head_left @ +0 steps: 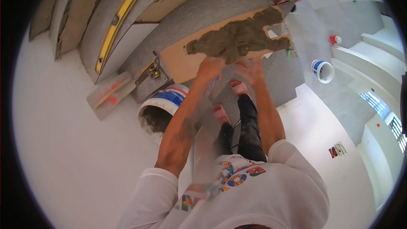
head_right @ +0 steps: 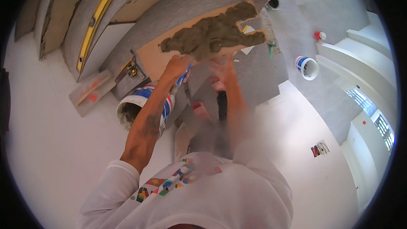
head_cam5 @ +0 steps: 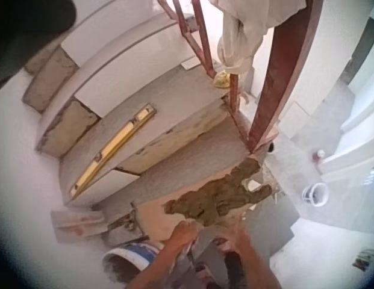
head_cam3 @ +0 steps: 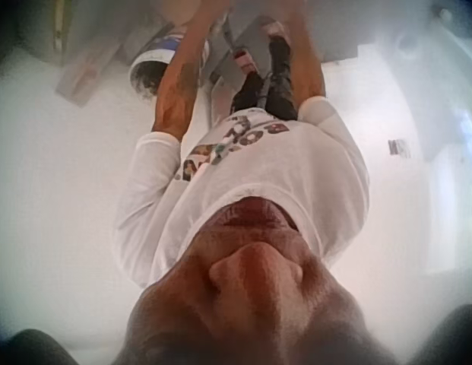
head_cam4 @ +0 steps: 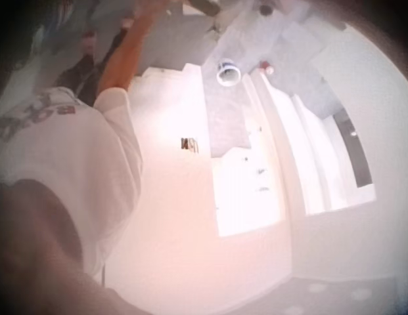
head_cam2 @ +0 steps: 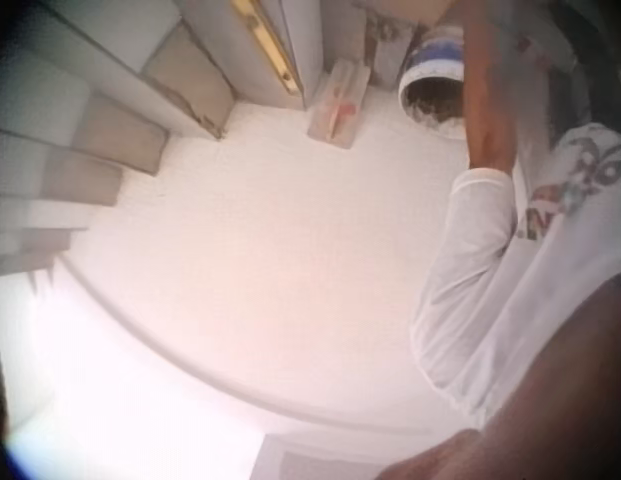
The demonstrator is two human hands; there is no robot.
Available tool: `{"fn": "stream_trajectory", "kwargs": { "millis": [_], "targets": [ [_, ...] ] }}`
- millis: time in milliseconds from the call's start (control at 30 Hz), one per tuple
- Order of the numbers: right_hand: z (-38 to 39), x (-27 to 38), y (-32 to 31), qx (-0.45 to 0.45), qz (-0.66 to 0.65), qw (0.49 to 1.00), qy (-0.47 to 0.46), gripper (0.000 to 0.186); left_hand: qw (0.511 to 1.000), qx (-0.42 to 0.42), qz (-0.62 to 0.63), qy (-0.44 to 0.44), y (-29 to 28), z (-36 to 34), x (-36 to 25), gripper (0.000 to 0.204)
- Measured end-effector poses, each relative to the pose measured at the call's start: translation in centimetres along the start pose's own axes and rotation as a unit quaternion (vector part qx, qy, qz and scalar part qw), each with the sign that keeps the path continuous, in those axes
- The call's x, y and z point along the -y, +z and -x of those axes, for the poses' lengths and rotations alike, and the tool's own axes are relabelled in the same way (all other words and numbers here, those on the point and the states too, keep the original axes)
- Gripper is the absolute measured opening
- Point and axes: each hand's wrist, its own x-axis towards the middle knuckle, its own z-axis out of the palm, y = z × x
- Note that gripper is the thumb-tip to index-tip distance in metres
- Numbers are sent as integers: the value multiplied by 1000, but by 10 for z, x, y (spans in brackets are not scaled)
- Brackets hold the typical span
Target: Applying mortar to a board using a trowel for stair tile installation.
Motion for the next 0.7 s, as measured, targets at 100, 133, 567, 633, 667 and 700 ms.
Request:
{"fn": "stream_trajectory", "kwargs": {
  "millis": [100,133,567,633,667,700],
  "targets": [
    [3,-2,6,-44,-44,998,18,84,995,38,84,-34,21,13,-12,35],
    [6,-1,12,-57,-35,997,27,87,990,40,109,-79,26,19,-19,37],
    [5,4,10,10,-55,998,35,93,806,-40,-531,257,15,23,-48,25],
    [-3,1,0,-12,-62,998,29,92,756,-46,-570,319,7,25,-57,30],
    [-7,1,-9,-36,-68,997,27,91,754,-46,-569,326,7,20,-64,30],
    [-8,-4,-9,-33,-70,997,27,91,768,-58,-546,328,3,14,-67,33]
  ]
}}
